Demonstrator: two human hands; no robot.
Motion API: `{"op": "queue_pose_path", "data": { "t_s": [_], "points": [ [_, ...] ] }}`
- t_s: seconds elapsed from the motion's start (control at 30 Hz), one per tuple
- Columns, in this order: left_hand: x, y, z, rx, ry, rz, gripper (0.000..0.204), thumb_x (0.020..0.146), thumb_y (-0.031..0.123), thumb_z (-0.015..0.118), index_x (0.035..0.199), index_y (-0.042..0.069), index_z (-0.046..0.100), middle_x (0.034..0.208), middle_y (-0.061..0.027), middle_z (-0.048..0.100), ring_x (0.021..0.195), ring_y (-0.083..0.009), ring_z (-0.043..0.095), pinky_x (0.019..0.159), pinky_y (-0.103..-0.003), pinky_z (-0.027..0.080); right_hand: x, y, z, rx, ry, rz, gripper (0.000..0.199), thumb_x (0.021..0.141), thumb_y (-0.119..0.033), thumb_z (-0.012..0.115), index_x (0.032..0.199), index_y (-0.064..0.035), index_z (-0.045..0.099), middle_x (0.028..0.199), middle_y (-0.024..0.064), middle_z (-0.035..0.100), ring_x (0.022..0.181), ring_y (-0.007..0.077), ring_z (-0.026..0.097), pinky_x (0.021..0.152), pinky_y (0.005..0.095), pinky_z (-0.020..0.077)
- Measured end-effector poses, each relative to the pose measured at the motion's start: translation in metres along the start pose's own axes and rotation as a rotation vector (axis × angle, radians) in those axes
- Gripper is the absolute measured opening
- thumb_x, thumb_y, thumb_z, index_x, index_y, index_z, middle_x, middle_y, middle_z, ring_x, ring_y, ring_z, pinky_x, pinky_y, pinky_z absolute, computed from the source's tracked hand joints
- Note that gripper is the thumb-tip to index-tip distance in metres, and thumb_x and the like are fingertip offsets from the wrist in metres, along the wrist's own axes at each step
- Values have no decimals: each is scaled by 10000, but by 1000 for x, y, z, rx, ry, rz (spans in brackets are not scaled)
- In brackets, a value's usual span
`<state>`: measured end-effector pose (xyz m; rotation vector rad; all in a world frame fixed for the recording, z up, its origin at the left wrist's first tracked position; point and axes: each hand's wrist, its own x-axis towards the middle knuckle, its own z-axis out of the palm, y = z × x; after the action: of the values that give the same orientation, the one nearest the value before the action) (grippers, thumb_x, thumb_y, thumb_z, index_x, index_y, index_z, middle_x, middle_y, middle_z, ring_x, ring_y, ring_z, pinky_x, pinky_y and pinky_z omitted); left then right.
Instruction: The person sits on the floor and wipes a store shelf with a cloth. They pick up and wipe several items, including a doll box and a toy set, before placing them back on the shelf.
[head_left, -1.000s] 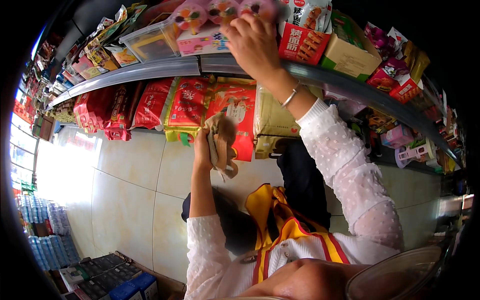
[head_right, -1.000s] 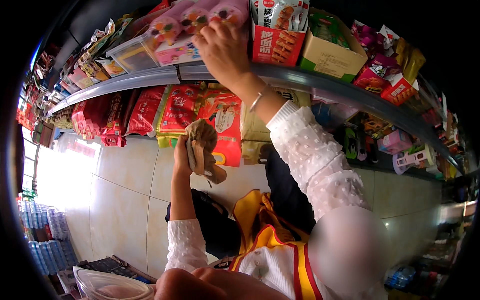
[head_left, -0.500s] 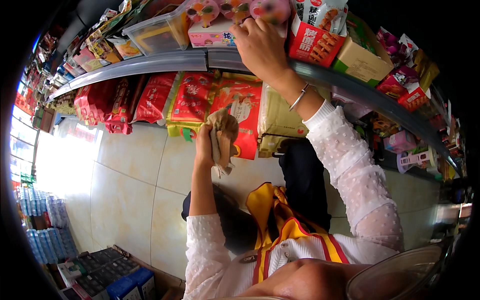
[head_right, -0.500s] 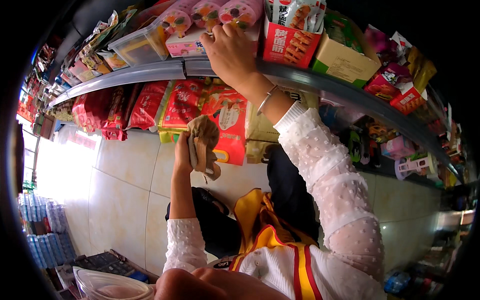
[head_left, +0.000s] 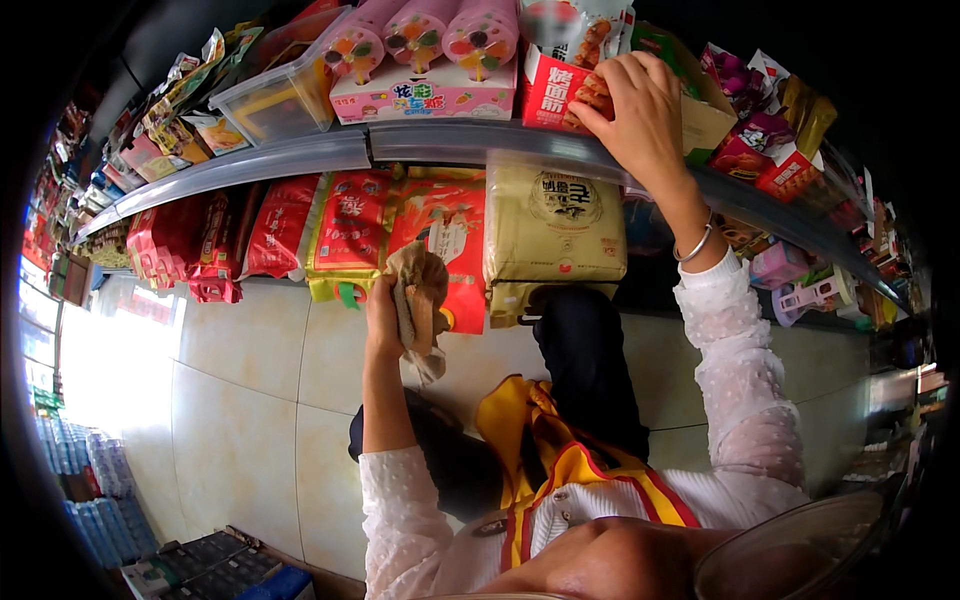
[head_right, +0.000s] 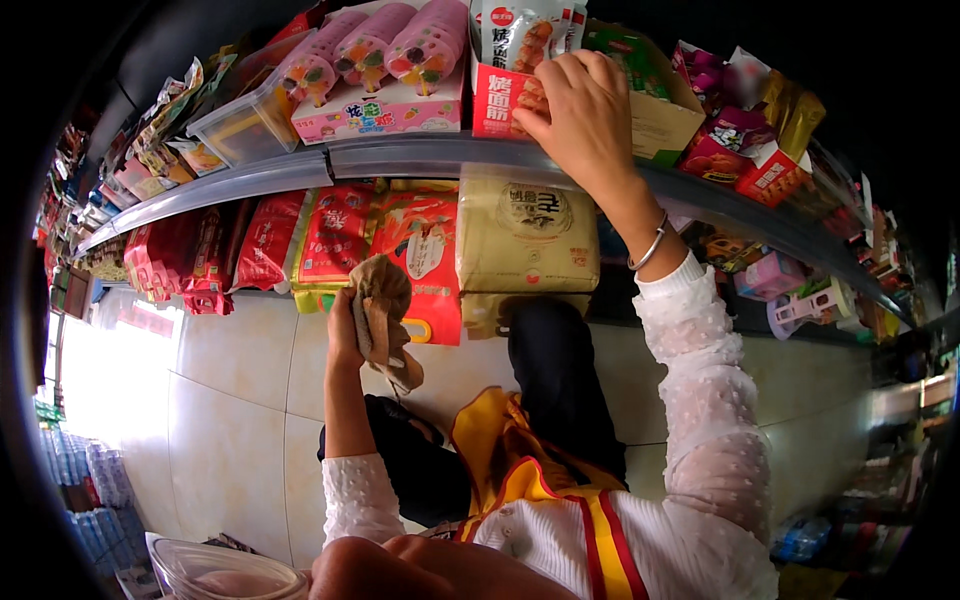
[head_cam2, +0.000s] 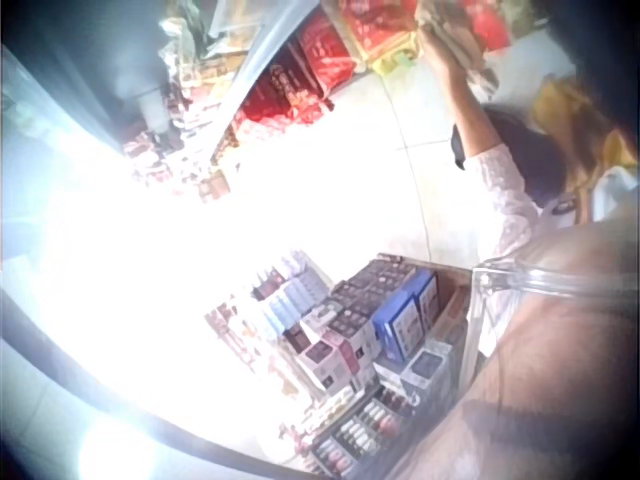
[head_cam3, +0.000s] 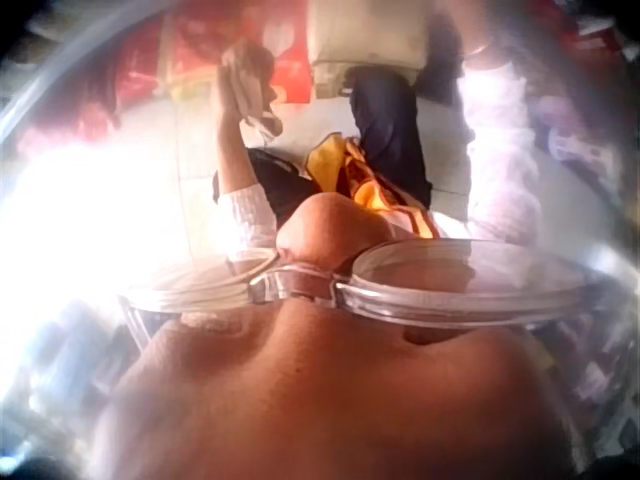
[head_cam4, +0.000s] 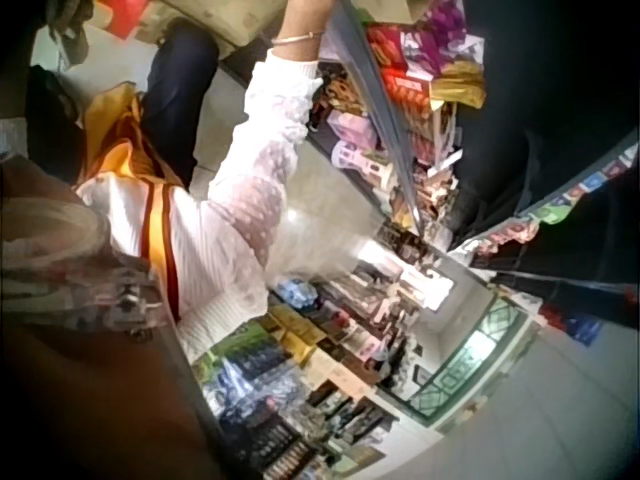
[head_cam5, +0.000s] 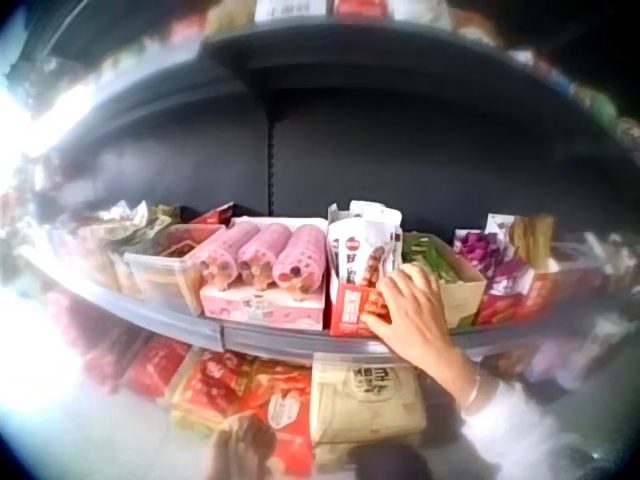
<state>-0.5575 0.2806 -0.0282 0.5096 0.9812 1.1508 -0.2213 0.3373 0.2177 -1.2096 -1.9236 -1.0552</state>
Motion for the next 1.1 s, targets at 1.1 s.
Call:
{"op": "queue_pose_path", "data": {
  "t_s": [1.1],
  "points": [
    [-48,115,301,1117,-65,1691,277,842,181,651,1100,82,629,1074,-110,620,940,-256,614,836,-386,484,14,55,-78,1410,561,640,369,853,-16,550,1219,-26,502,1070,102,639,949,187,648,845,327,527]
  ]
}}
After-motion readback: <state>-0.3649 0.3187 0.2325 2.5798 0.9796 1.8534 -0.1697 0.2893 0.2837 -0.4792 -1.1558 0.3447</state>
